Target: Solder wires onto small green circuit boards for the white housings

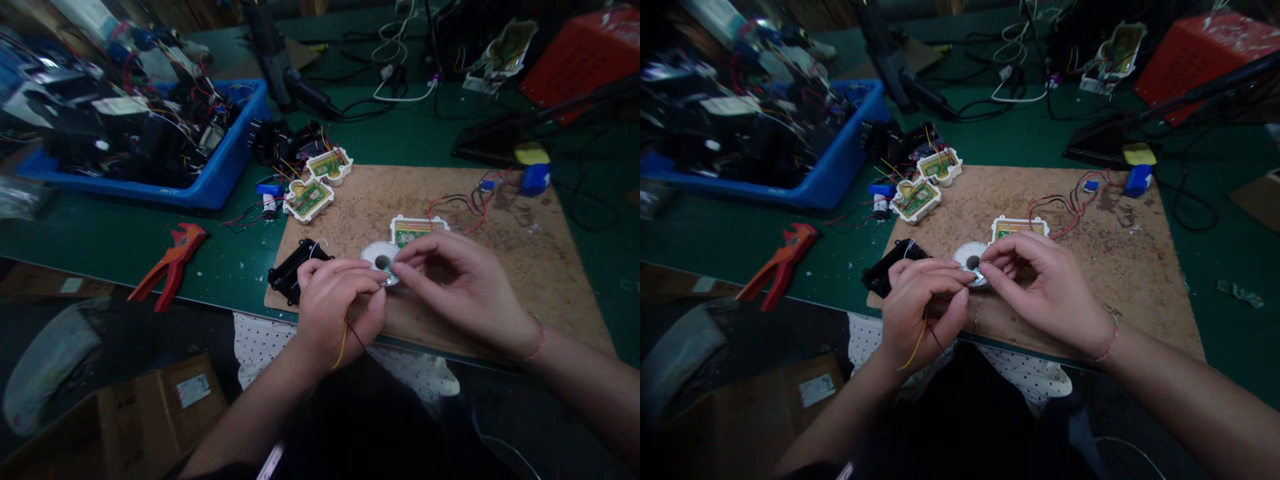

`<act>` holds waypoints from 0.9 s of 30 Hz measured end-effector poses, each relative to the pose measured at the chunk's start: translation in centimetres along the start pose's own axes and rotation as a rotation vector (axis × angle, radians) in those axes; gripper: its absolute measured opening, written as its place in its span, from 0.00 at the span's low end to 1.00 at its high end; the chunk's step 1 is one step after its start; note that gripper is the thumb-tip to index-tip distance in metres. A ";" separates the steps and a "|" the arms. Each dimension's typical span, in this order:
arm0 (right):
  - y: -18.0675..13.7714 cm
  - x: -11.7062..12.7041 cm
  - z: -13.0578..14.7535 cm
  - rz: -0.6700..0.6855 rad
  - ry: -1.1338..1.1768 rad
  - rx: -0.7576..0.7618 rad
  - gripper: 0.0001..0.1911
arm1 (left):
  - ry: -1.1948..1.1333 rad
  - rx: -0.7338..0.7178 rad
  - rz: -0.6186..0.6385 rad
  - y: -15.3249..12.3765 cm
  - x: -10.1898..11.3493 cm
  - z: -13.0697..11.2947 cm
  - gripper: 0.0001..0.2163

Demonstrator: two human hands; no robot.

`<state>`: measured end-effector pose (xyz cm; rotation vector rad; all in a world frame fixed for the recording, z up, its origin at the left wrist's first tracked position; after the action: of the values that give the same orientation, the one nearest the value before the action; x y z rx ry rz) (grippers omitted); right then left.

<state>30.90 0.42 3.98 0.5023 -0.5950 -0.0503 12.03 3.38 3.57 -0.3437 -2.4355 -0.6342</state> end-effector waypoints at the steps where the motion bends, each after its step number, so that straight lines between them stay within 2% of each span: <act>1: 0.0 0.0 0.0 -0.003 0.000 0.003 0.05 | -0.010 -0.004 -0.002 0.0 0.0 0.0 0.04; 9: -0.2 -0.1 -0.2 -0.024 0.020 0.002 0.08 | -0.022 -0.009 -0.006 0.0 -0.3 0.0 0.04; 21: 0.0 0.0 0.2 -0.011 -0.011 0.044 0.06 | -0.031 -0.036 0.022 0.4 -0.2 0.0 0.03; 27: 0.1 -0.1 0.1 0.001 -0.011 0.013 0.06 | -0.043 -0.018 0.052 0.6 -0.4 0.5 0.03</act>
<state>30.79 0.46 4.06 0.5143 -0.6067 -0.0484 12.32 4.09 3.22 -0.4313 -2.4545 -0.6329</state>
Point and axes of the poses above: each hand's wrist, its own y-axis towards the middle knuckle, its own x-axis out of the back of the hand, z = x × y, the point moved 3 cm from there along y, towards the middle knuckle, and after that the axes turned 13 degrees about x, right-handed, at the moved point
